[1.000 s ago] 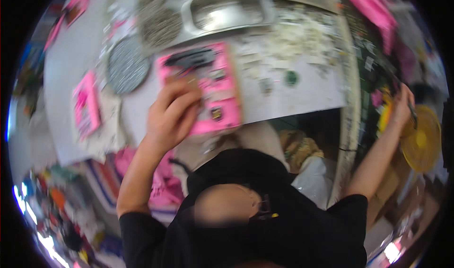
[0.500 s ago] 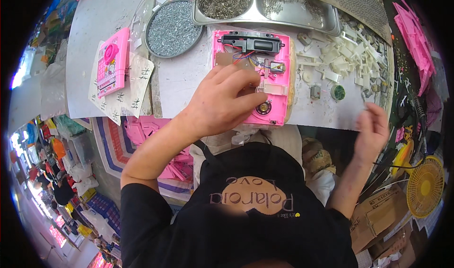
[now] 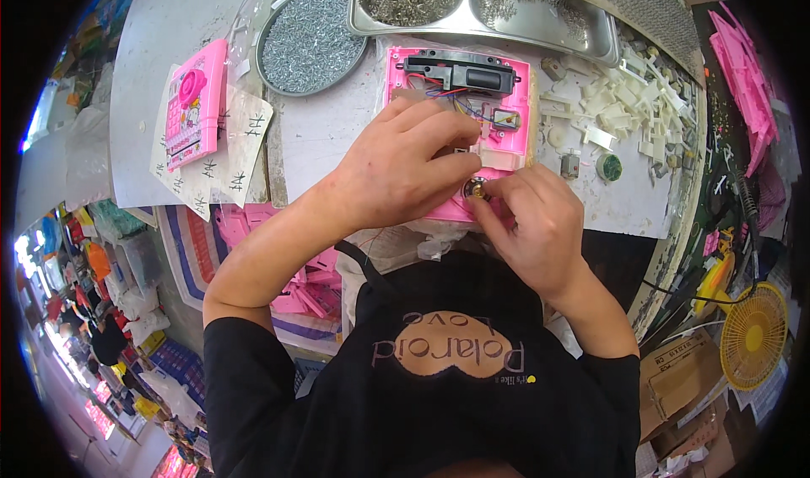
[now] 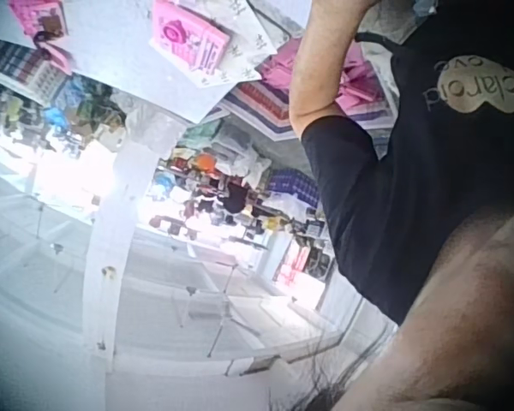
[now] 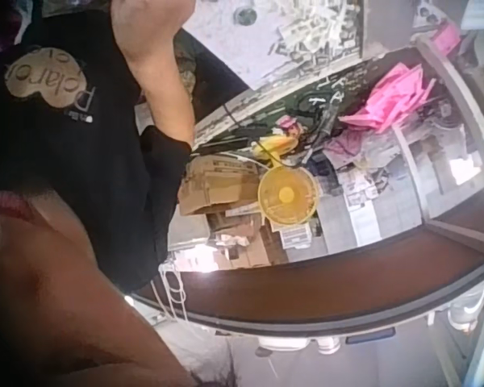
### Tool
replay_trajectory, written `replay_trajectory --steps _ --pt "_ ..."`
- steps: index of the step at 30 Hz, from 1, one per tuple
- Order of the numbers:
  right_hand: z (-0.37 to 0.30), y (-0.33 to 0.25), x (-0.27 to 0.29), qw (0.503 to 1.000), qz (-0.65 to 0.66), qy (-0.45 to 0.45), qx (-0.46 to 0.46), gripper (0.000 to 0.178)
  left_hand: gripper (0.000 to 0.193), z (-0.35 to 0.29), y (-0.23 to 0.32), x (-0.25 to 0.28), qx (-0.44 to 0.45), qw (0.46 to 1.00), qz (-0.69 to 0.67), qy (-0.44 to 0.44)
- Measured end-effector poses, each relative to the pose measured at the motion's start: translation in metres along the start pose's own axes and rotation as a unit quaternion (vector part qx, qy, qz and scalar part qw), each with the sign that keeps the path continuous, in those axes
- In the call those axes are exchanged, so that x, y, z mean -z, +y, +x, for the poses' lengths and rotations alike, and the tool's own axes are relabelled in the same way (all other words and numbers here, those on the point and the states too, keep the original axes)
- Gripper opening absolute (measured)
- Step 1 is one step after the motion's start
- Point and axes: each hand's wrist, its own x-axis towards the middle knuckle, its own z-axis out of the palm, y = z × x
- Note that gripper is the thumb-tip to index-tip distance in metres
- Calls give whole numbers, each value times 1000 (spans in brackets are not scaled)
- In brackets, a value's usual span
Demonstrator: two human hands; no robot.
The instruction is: The user is assembling a pink plastic electronic device, involving soldering wires, placing internal components, and using an electric screwdriver to secure the casing.
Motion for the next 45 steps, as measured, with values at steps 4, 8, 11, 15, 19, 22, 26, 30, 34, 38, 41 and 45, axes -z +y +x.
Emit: replay_trajectory --steps 4,8,11,15,19,22,26,30,34,38,41,45 --pt "0 -2 1 1000 9 -5 -22 17 35 -5 1 5 -1 1000 -4 26" --pt "0 -3 -1 1000 12 5 -27 16 39 -5 4 8 -21 1000 -13 -8" --pt "1 3 4 999 33 -7 -22 15 39 -3 3 8 -11 1000 6 -29" --pt "23 18 26 989 58 66 -118 13 38 -1 9 8 34 998 40 22" --pt "50 35 20 994 -54 50 -79 19 34 11 8 -2 78 991 101 31" --pt "59 28 22 990 -108 -2 -93 21 33 13 8 -4 88 988 121 34" --pt "68 17 24 975 -189 -51 -102 22 33 15 6 -6 76 988 124 48" --pt "65 17 23 980 -191 -26 -48 22 32 18 5 -10 48 990 108 79" --pt "58 21 23 983 -141 -34 -114 21 31 20 4 -13 43 990 113 76" --pt "70 26 32 969 -9 -101 -223 21 30 18 2 -15 37 987 134 80" --pt "74 14 27 963 -241 -98 -70 18 30 17 3 -15 39 987 144 61" --pt "82 17 37 954 -238 -177 -42 17 31 15 2 -16 33 987 147 59"
